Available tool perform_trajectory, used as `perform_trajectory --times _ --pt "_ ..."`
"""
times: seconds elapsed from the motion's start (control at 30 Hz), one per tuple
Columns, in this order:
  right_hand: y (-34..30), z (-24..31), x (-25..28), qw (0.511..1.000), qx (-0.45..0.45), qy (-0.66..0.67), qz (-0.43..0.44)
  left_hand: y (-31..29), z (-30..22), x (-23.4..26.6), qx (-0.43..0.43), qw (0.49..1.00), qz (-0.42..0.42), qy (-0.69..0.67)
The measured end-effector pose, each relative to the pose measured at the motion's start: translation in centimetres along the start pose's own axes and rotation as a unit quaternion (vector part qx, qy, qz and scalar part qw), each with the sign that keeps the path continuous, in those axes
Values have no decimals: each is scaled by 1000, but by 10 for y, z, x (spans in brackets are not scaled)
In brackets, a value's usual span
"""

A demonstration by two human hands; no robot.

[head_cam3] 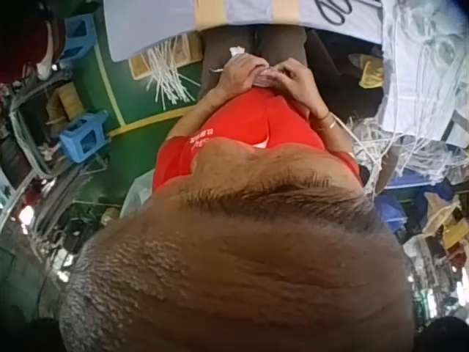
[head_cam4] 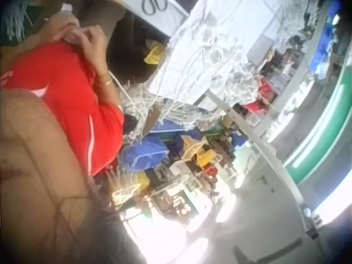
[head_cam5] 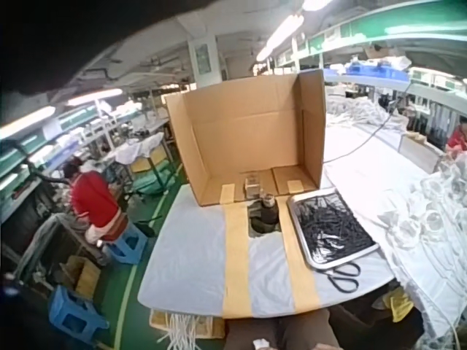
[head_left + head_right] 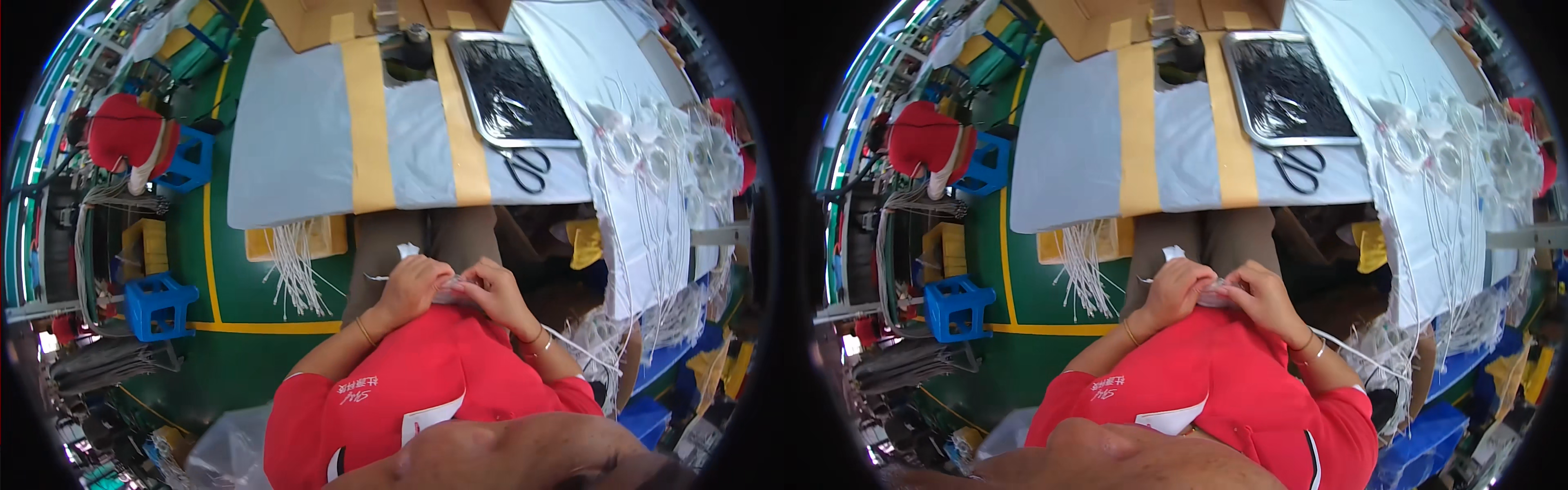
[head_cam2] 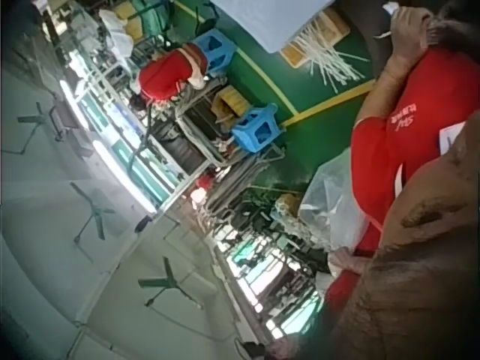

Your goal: Assembling and cutting wire harnesses at an electronics factory workbench.

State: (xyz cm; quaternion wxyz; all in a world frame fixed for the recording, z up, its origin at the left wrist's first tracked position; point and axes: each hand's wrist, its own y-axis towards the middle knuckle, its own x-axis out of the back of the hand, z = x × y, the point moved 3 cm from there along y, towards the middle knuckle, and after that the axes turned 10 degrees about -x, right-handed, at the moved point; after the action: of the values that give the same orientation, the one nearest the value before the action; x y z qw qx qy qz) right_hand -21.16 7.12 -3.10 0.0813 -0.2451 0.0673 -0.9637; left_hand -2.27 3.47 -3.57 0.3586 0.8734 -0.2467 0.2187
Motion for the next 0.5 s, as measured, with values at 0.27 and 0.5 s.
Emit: perform_trajectory --times 0.27,0.5 --pt "7 -25 -1 838 -293 393 241 -1 2 8 -31 998 43 -23" --pt "10 -13 -8 894 -263 299 205 -9 10 10 -9 993 107 -43"
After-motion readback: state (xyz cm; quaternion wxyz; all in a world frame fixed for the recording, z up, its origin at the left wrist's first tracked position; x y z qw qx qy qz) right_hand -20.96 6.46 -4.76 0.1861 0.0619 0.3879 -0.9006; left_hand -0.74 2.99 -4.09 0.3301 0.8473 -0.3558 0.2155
